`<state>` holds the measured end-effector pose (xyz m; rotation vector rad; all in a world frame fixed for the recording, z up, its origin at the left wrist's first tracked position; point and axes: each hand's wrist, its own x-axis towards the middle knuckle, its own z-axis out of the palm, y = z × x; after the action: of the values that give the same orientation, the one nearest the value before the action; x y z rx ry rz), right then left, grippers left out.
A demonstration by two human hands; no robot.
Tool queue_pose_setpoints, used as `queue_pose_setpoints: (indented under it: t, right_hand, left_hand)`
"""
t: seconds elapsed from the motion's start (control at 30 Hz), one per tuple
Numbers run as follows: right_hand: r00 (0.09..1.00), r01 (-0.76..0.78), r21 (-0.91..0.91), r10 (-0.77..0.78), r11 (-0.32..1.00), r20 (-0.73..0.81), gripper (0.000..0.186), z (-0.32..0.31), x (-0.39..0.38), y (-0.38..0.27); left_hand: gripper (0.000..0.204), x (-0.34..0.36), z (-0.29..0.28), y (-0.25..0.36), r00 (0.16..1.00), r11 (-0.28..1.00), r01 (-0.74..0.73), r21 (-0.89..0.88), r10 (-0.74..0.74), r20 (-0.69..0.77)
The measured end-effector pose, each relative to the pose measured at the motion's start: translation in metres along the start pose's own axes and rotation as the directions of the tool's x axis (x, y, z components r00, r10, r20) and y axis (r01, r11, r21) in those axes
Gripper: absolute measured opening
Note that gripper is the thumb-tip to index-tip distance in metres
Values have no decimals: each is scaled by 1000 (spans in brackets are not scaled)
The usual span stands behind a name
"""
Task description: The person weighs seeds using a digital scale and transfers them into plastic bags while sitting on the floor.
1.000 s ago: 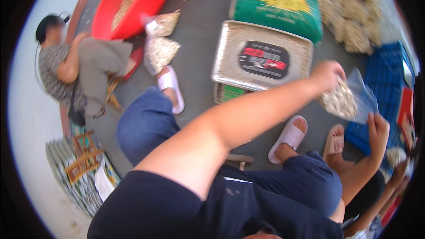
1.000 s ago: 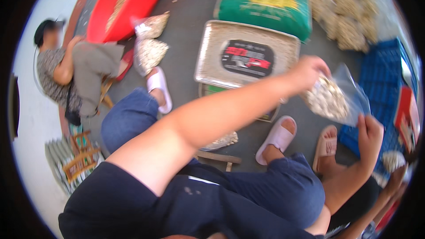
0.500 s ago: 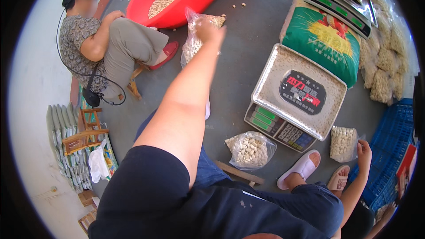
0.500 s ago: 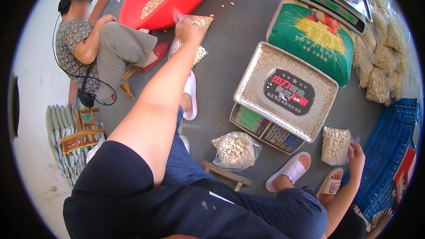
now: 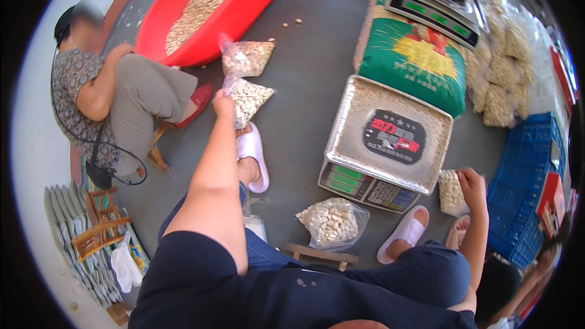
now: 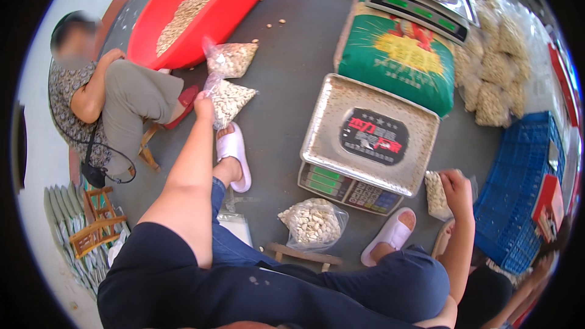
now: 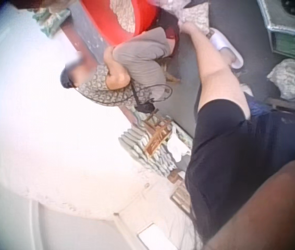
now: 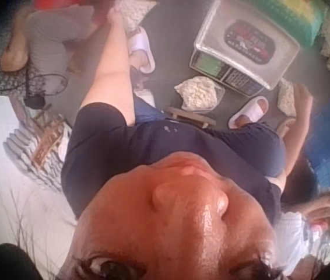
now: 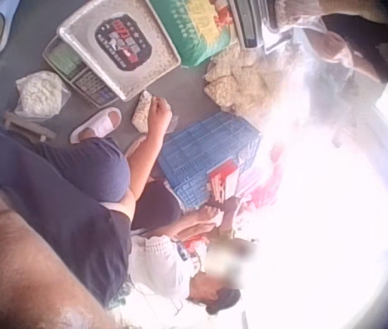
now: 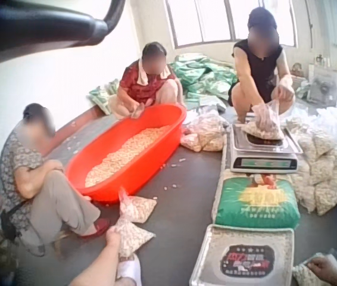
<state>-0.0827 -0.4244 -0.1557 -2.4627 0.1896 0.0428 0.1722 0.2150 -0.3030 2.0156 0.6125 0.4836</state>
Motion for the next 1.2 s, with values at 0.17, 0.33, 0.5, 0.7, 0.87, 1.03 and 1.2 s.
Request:
queue_pose_setpoints:
  t: [0.17, 0.33, 0.5, 0.7, 0.87, 1.03, 1.2]
  right_hand:
    - [989, 137, 37, -135, 990, -68, 11, -10, 0, -26]
    - [984, 165, 97, -156, 982, -91, 12, -20, -11, -33]
    - [995, 79, 171, -68, 982, -70, 13, -39, -31, -34]
    - [993, 100, 192, -86, 976, -84, 14, -43, -41, -9]
    - [998, 59, 162, -56, 985, -25, 14, -45, -39, -1]
    - [999, 42, 189, -46, 981, 14, 17, -38, -28, -14]
    - [982, 189, 45, -189, 981, 10, 37, -22, -5, -50]
  left_hand:
    - [11, -57, -8, 131, 904, 752, 359, -552, -133, 407]
    - [15, -173, -13, 262, 821, 699, 396, -596, 21, 570]
    - [8, -249, 23, 309, 689, 755, 384, -532, 150, 709]
    - [9, -321, 118, 284, 649, 884, 270, -381, 125, 751]
    - [32, -366, 124, 272, 435, 992, 111, -54, 1, 901]
    - [41, -322, 102, 301, 452, 997, 8, 72, -68, 889]
    - [54, -314, 120, 297, 437, 942, -318, 110, 42, 898]
